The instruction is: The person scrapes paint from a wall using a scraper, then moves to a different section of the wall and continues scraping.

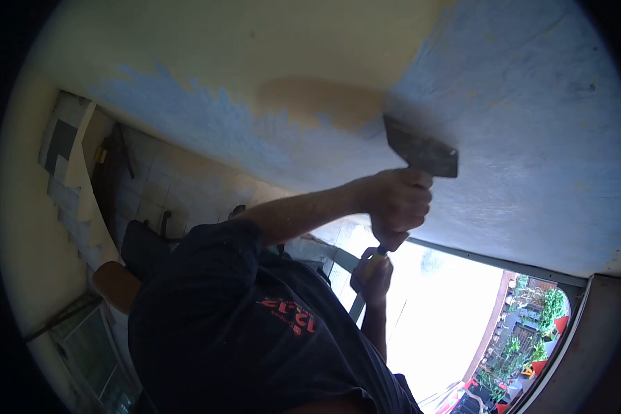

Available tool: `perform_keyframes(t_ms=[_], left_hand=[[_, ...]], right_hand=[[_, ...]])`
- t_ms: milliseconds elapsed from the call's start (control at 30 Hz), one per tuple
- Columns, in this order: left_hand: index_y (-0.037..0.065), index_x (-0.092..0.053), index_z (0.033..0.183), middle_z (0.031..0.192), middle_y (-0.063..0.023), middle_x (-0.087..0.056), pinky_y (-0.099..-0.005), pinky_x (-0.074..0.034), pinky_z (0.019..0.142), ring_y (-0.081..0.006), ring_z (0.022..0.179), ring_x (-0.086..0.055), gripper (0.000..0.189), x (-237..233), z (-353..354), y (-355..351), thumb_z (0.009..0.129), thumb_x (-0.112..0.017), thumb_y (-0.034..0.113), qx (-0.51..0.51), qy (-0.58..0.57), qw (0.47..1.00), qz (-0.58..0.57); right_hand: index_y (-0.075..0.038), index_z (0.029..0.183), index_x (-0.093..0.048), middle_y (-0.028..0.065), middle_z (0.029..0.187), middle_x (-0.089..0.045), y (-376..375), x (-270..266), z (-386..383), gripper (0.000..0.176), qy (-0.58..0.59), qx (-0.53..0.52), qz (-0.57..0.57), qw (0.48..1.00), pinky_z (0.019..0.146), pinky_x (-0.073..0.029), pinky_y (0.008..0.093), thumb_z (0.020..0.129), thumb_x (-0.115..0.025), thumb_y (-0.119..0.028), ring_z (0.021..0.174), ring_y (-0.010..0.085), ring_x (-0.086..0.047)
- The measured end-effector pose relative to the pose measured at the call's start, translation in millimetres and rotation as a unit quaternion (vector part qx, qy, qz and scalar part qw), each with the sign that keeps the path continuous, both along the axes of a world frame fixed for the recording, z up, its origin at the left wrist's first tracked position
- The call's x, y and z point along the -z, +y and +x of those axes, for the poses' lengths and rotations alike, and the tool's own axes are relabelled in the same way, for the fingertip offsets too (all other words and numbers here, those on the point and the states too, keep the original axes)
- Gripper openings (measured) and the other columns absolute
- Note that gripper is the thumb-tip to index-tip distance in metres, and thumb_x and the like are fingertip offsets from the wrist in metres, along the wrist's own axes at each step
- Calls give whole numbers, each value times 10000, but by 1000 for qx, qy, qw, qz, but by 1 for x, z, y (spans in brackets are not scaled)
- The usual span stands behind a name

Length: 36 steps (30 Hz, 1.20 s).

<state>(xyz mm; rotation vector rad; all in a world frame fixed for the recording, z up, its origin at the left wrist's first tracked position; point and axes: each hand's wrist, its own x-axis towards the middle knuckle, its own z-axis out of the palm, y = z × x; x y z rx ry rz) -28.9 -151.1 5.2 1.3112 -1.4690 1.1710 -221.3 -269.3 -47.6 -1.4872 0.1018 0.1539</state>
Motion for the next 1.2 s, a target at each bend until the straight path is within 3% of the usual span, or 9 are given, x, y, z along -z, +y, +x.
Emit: perform_keyframes(t_ms=[300, 400, 500, 533, 633, 767, 867, 1100, 1200], left_hand=[[140, -441, 456, 489, 10, -412, -335, -377, 770, -169, 533, -439, 153, 8, -2, 2, 518, -508, 262, -16, 23, 1000, -8], [151, -423, 446, 475, 18, -378, -340, -387, 742, -170, 510, -395, 126, -25, 7, 12, 494, -492, 244, 0, -25, 997, -69], [148, -417, 446, 480, 12, -373, -342, -392, 718, -175, 508, -390, 124, -5, -1, 5, 486, -487, 243, 15, 4, 998, -56], [138, -402, 469, 535, 14, -368, -322, -421, 673, -169, 520, -432, 207, 4, -9, 8, 674, -396, 164, 3, 34, 999, -5], [145, -417, 452, 499, 2, -375, -352, -399, 710, -179, 509, -389, 125, 0, -2, 3, 486, -491, 241, 7, -13, 998, -61], [155, -415, 446, 485, 20, -377, -339, -401, 732, -171, 510, -406, 125, -23, 6, 19, 481, -499, 241, 12, -20, 998, -64], [150, -401, 442, 481, 16, -375, -325, -401, 736, -165, 500, -401, 116, 21, -8, 8, 451, -490, 223, 30, 39, 999, -16], [155, -409, 446, 490, 15, -371, -336, -392, 733, -167, 508, -398, 148, -19, 9, 20, 492, -512, 252, 36, -33, 997, -58], [156, -412, 454, 503, 13, -381, -338, -402, 734, -171, 510, -407, 152, 15, -6, 21, 498, -513, 259, 26, 25, 999, 11]], right_hand=[[30, 899, -501, 0, 474, -447, 12, -2, -4, 609, -19, 39, -92, 995, 358, -312, 217, 965, -308, -544, 360, 73, -418], [42, 941, -473, -1, 464, -424, 17, -28, 6, 611, -11, 5, -23, 1000, 324, -302, 214, 958, -331, -552, 334, 72, -398], [33, 933, -478, -15, 464, -414, 16, -12, -8, 601, -7, 26, -38, 999, 326, -300, 217, 956, -339, -551, 337, 65, -397], [28, 932, -484, -12, 474, -431, 20, -9, -11, 592, 9, 40, -41, 998, 329, -297, 217, 956, -344, -547, 342, 66, -400], [32, 939, -488, 4, 485, -448, 16, -6, -4, 595, -37, 39, -98, 994, 332, -301, 214, 960, -331, -541, 343, 70, -401], [37, 947, -479, -3, 474, -429, 27, -22, 6, 604, -25, 24, -45, 998, 340, -305, 207, 959, -327, -547, 344, 70, -401], [36, 945, -480, -1, 481, -443, 28, 10, -13, 609, -10, 34, -45, 998, 342, -299, 206, 953, -338, -556, 349, 70, -406], [18, 957, -477, 6, 499, -438, 30, -6, 4, 576, -17, 25, 6, 1000, 342, -315, 220, 961, -333, -539, 367, 75, -407], [16, 807, -493, 28, 492, -466, 42, 14, -6, 679, -19, 68, -102, 992, 319, -328, 209, 924, -311, -629, 341, 97, -437]])
